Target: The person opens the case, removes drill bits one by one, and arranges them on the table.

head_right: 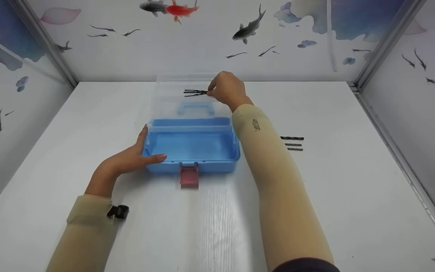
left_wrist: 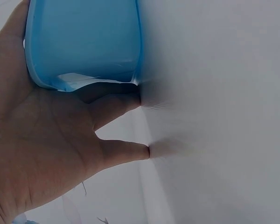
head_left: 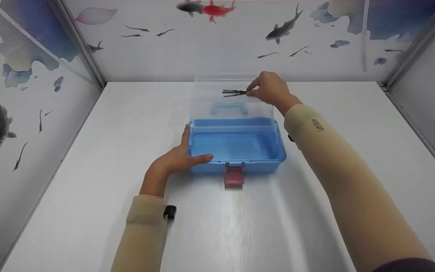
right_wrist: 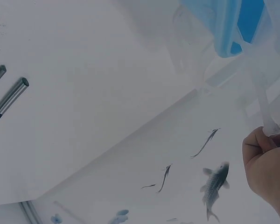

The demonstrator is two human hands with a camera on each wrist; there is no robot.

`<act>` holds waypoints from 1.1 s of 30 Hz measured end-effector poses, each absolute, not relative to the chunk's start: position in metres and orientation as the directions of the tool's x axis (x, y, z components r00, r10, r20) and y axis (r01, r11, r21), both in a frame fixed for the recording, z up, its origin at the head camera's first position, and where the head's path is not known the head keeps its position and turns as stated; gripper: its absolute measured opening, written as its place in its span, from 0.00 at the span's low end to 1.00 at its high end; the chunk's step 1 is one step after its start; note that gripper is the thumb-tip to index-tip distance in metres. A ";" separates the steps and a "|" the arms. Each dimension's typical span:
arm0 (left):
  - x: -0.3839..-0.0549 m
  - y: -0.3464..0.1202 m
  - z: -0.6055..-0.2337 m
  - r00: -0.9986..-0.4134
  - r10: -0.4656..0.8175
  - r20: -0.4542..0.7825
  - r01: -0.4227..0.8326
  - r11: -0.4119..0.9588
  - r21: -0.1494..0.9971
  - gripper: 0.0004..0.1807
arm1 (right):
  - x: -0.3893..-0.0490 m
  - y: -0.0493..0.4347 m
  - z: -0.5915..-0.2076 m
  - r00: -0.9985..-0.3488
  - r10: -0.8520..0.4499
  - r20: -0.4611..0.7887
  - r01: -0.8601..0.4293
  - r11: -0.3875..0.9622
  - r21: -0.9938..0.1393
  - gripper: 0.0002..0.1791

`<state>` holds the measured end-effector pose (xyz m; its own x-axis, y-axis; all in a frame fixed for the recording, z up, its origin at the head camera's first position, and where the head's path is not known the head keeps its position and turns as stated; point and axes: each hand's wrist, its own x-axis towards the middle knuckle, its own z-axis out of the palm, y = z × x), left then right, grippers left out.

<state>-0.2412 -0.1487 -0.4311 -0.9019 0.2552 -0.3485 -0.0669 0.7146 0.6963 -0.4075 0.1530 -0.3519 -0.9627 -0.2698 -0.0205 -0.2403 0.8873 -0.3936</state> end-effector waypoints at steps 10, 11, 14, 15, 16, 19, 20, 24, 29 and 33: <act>-0.238 -0.151 -0.432 -0.902 0.251 -0.351 -0.077 0.706 0.704 0.74 | -0.404 0.147 -0.358 -0.972 -0.235 -0.020 -0.203 0.874 -0.441 0.14; -0.238 -0.152 -0.432 -0.902 0.253 -0.350 -0.075 0.707 0.704 0.74 | -0.404 0.148 -0.358 -0.971 -0.236 -0.026 -0.200 0.873 -0.444 0.14; -0.238 -0.151 -0.433 -0.903 0.257 -0.345 -0.067 0.708 0.703 0.73 | -0.405 0.150 -0.358 -0.970 -0.240 -0.038 -0.196 0.866 -0.460 0.13; -0.239 -0.151 -0.433 -0.902 0.258 -0.345 -0.066 0.709 0.702 0.73 | -0.405 0.151 -0.358 -0.970 -0.241 -0.038 -0.196 0.863 -0.466 0.13; -0.239 -0.151 -0.433 -0.903 0.259 -0.343 -0.063 0.709 0.703 0.73 | -0.405 0.152 -0.359 -0.970 -0.242 -0.038 -0.196 0.860 -0.472 0.13; -0.239 -0.149 -0.433 -0.903 0.260 -0.342 -0.064 0.706 0.706 0.73 | -0.405 0.154 -0.361 -0.971 -0.238 -0.036 -0.192 0.855 -0.481 0.13; -0.239 -0.149 -0.432 -0.903 0.260 -0.343 -0.065 0.707 0.704 0.73 | -0.405 0.155 -0.362 -0.971 -0.239 -0.030 -0.195 0.855 -0.481 0.13; -0.239 -0.148 -0.433 -0.899 0.255 -0.356 -0.078 0.707 0.703 0.72 | -0.403 0.158 -0.364 -0.967 -0.253 0.017 -0.231 0.852 -0.470 0.13; -0.239 -0.150 -0.434 -0.899 0.251 -0.360 -0.086 0.704 0.705 0.74 | -0.399 0.164 -0.356 -0.962 -0.260 0.081 -0.267 0.837 -0.477 0.14; -0.239 -0.152 -0.434 -0.902 0.254 -0.348 -0.076 0.701 0.709 0.74 | -0.396 0.166 -0.343 -0.959 -0.255 0.123 -0.282 0.824 -0.492 0.14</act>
